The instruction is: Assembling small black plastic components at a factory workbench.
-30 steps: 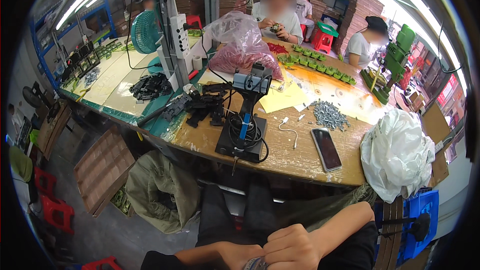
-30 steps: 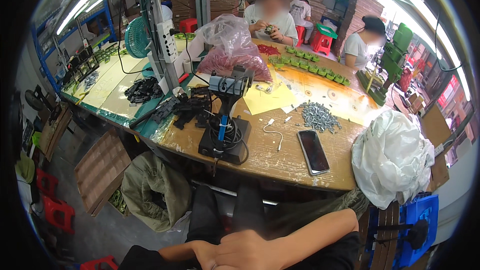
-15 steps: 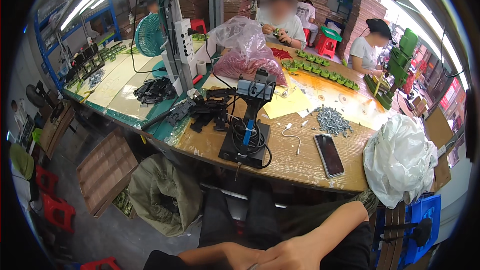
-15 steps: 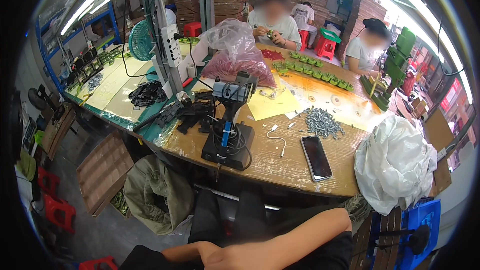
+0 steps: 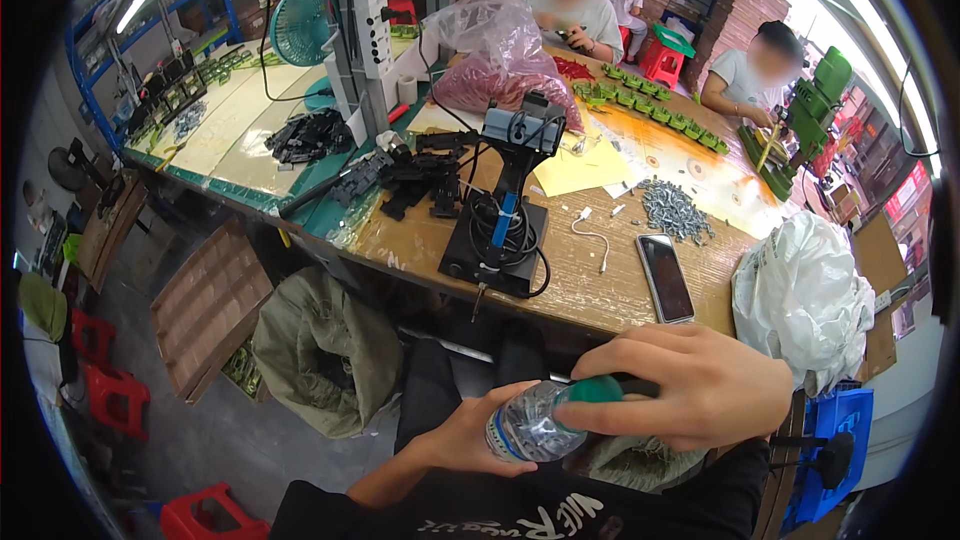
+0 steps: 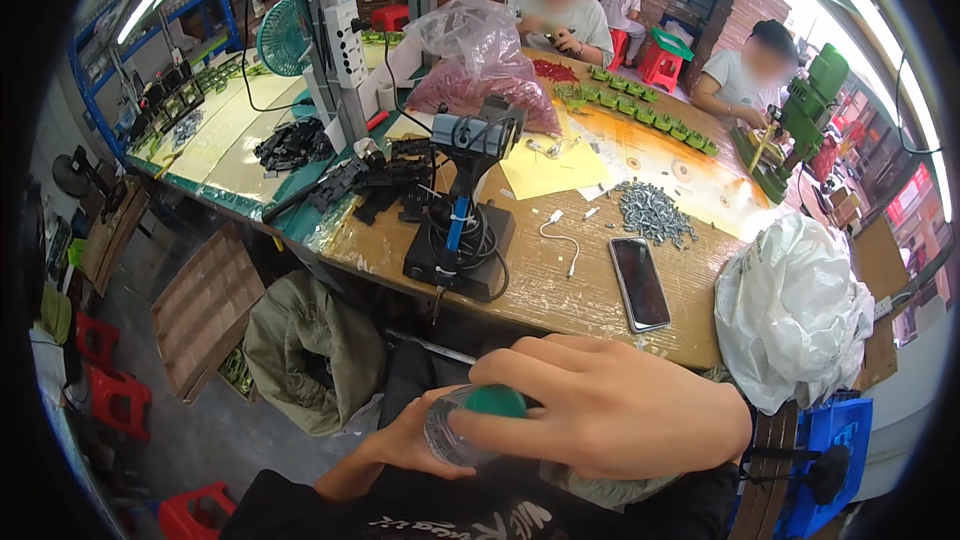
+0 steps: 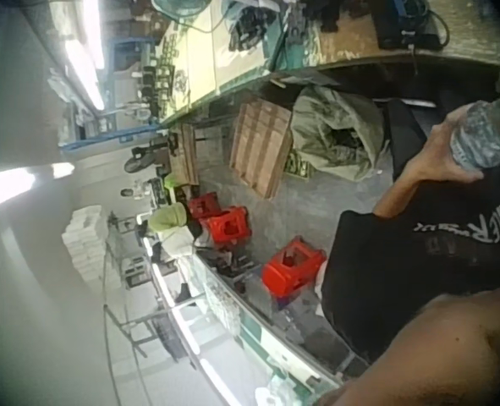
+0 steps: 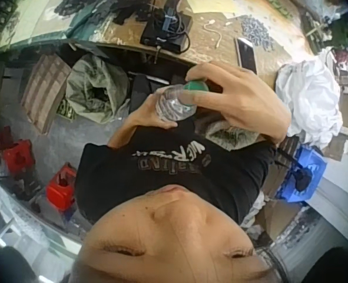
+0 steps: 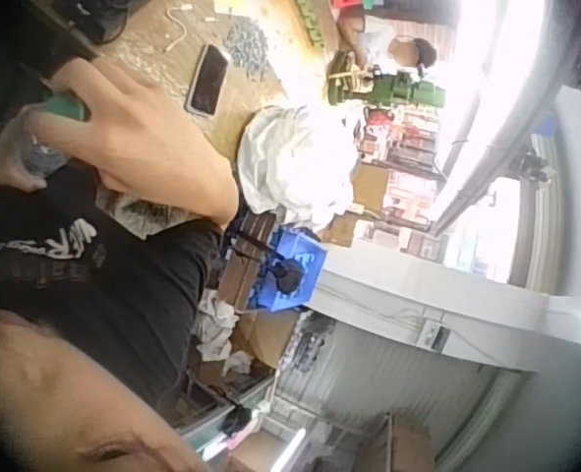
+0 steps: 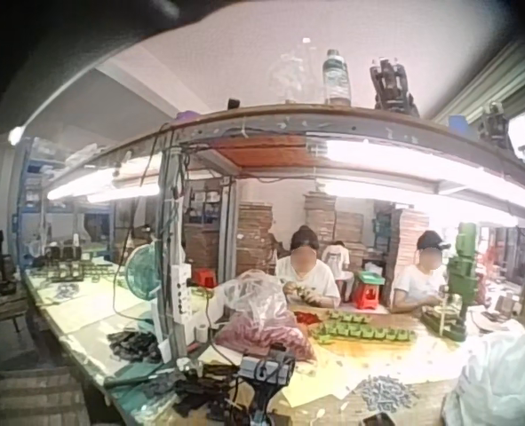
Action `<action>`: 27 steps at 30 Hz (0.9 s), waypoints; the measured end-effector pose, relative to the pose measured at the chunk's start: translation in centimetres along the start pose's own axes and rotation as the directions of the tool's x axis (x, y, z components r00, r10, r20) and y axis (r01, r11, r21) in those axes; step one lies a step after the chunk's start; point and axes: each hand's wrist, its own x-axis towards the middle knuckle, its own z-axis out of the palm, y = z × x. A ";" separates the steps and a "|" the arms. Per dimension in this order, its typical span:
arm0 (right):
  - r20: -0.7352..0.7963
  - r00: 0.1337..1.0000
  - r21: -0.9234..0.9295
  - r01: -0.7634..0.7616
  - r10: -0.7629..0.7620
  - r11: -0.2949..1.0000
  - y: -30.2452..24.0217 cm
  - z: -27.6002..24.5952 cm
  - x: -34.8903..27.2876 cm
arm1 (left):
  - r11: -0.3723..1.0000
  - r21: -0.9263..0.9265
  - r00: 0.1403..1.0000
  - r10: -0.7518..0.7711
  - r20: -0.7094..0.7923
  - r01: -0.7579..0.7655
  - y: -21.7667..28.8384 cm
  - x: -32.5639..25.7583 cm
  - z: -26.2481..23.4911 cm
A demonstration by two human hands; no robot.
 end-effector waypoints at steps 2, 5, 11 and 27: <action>-0.064 0.996 -0.042 0.053 -0.056 0.998 0.0 -0.6 -0.9 | 0.998 -0.034 0.999 0.043 -0.007 -0.043 0.0 0.5 0.5; -0.262 0.960 -0.041 0.092 -0.099 0.995 0.3 -0.4 -2.3 | 0.996 -0.062 0.998 0.066 -0.018 -0.067 0.1 0.6 1.0; -0.758 0.475 0.468 -0.081 0.447 0.880 6.2 9.1 -8.6 | 0.956 0.017 0.956 0.294 0.000 -0.294 1.3 2.0 0.2; -0.630 -0.004 0.762 -0.193 0.777 0.618 12.4 24.5 -9.2 | 0.681 0.388 0.755 0.653 0.064 -0.622 4.9 6.3 -2.4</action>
